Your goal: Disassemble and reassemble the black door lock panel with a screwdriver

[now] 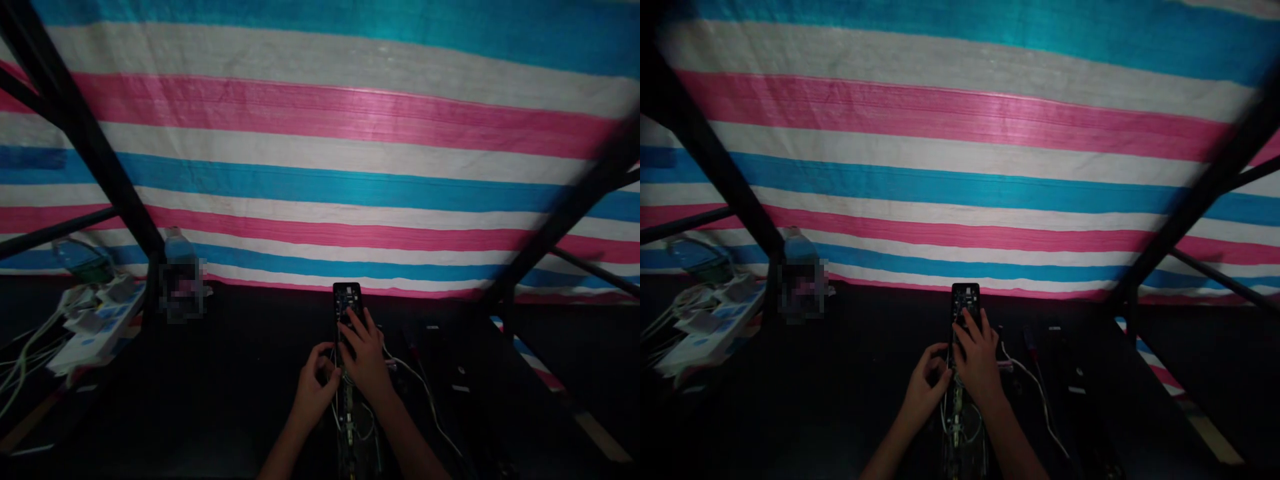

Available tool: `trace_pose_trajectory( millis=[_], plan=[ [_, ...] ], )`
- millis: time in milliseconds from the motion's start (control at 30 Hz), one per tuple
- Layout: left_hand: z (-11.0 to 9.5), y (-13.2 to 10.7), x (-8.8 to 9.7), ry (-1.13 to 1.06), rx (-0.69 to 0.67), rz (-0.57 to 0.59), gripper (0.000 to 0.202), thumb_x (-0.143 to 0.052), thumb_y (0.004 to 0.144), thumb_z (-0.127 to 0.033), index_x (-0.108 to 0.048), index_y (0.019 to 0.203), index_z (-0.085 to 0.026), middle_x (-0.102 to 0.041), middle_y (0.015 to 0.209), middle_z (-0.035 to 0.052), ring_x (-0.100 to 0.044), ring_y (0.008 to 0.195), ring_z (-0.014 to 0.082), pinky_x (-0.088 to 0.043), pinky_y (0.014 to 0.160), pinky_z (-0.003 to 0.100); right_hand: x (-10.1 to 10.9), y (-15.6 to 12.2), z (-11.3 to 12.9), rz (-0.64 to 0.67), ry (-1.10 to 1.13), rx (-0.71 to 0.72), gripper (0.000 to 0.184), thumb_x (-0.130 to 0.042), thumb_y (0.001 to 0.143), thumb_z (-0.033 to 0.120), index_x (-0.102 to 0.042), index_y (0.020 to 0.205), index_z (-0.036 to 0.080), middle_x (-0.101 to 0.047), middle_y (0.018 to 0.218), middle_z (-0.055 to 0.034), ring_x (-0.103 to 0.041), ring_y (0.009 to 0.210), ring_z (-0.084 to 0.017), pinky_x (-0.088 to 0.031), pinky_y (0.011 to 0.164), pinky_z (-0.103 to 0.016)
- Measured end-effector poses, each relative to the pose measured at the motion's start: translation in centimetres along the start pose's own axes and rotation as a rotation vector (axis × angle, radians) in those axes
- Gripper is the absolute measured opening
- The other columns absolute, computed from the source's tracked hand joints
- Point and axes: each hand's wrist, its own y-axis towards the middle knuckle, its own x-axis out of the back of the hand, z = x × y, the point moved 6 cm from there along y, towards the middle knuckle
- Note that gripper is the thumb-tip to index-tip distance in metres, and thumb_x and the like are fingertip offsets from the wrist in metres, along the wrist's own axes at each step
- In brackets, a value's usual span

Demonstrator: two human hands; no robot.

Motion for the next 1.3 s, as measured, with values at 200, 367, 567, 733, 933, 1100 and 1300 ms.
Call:
trace_pose_trajectory(
  millis=[200, 367, 567, 733, 933, 1100, 1300],
  plan=[
    [-0.4, 0.0, 0.1, 0.036, -0.011, -0.022, 0.041, -0.064, 0.084, -0.034, -0.053, 0.121, -0.019, -0.056, 0.065, -0.0072, -0.056, 0.062, 0.0152, -0.044, 0.064, 0.026, 0.3, 1.2, 0.3, 0.012, -0.017, -0.025, 0.023, -0.055, 0.095, 0.022, -0.073, 0.108, 0.026, -0.057, 0.146, -0.0051, -0.031, 0.146, -0.040, -0.036, 0.104, -0.060],
    [-0.2, 0.1, 0.6, 0.048, 0.009, -0.080, 0.037, -0.061, 0.089, -0.040, -0.057, 0.119, -0.019, -0.068, 0.073, -0.0014, -0.067, 0.072, 0.0197, -0.053, 0.072, 0.031, 0.2, 2.0, -0.2, -0.052, 0.042, -0.040, 0.025, -0.055, 0.094, 0.018, -0.072, 0.111, 0.026, -0.058, 0.144, -0.0076, -0.034, 0.144, -0.037, -0.036, 0.105, -0.058],
    [-0.2, -0.2, 1.1, 0.109, -0.177, -0.197, 0.024, -0.058, 0.092, -0.030, -0.062, 0.113, -0.019, -0.067, 0.130, 0.0155, -0.065, 0.121, 0.0281, -0.052, 0.103, 0.045, 1.2, 3.6, -1.1, -0.101, 0.124, -0.035, 0.023, -0.055, 0.092, 0.013, -0.073, 0.103, 0.022, -0.071, 0.119, -0.0090, -0.054, 0.124, -0.029, -0.039, 0.103, -0.048],
    [-2.7, -1.9, 0.1, 0.444, -0.553, -0.204, 0.025, -0.052, 0.089, -0.011, -0.065, 0.108, -0.021, -0.053, 0.148, 0.0162, -0.052, 0.137, 0.0296, -0.051, 0.107, 0.050, 1.1, 6.2, -0.5, 0.100, 0.165, 0.048, 0.036, -0.061, 0.089, 0.010, -0.070, 0.121, 0.024, -0.072, 0.115, -0.0082, -0.059, 0.115, -0.026, -0.042, 0.099, -0.044],
    [-4.3, -3.6, -0.9, 0.569, -0.773, -0.151, 0.038, -0.048, 0.085, -0.002, -0.058, 0.118, -0.019, -0.050, 0.148, 0.0179, -0.045, 0.141, 0.0298, -0.049, 0.109, 0.052, 0.5, 6.7, 1.6, 0.265, 0.182, 0.196, 0.044, -0.064, 0.087, 0.008, -0.071, 0.123, 0.032, -0.055, 0.141, -0.0093, -0.051, 0.129, -0.027, -0.040, 0.103, -0.046],
    [-4.2, -4.0, -0.8, 0.536, -0.823, -0.149, 0.042, -0.049, 0.085, -0.001, -0.053, 0.122, -0.019, -0.047, 0.149, 0.0170, -0.042, 0.143, 0.0306, -0.047, 0.110, 0.054, -0.1, 6.3, 2.2, 0.284, 0.237, 0.263, 0.028, -0.064, 0.090, 0.009, -0.079, 0.103, 0.028, -0.068, 0.118, -0.0062, -0.060, 0.113, -0.023, -0.043, 0.098, -0.042],
    [-3.5, -3.2, -0.7, 0.510, -0.680, -0.192, 0.046, -0.056, 0.089, -0.012, -0.046, 0.133, -0.020, -0.031, 0.161, 0.0194, -0.033, 0.149, 0.0351, -0.046, 0.109, 0.058, 0.5, 6.9, 0.6, 0.109, 0.364, 0.170, 0.033, -0.052, 0.095, 0.009, -0.074, 0.116, 0.022, -0.074, 0.109, -0.0072, -0.068, 0.098, -0.018, -0.052, 0.088, -0.030]
  ],
)
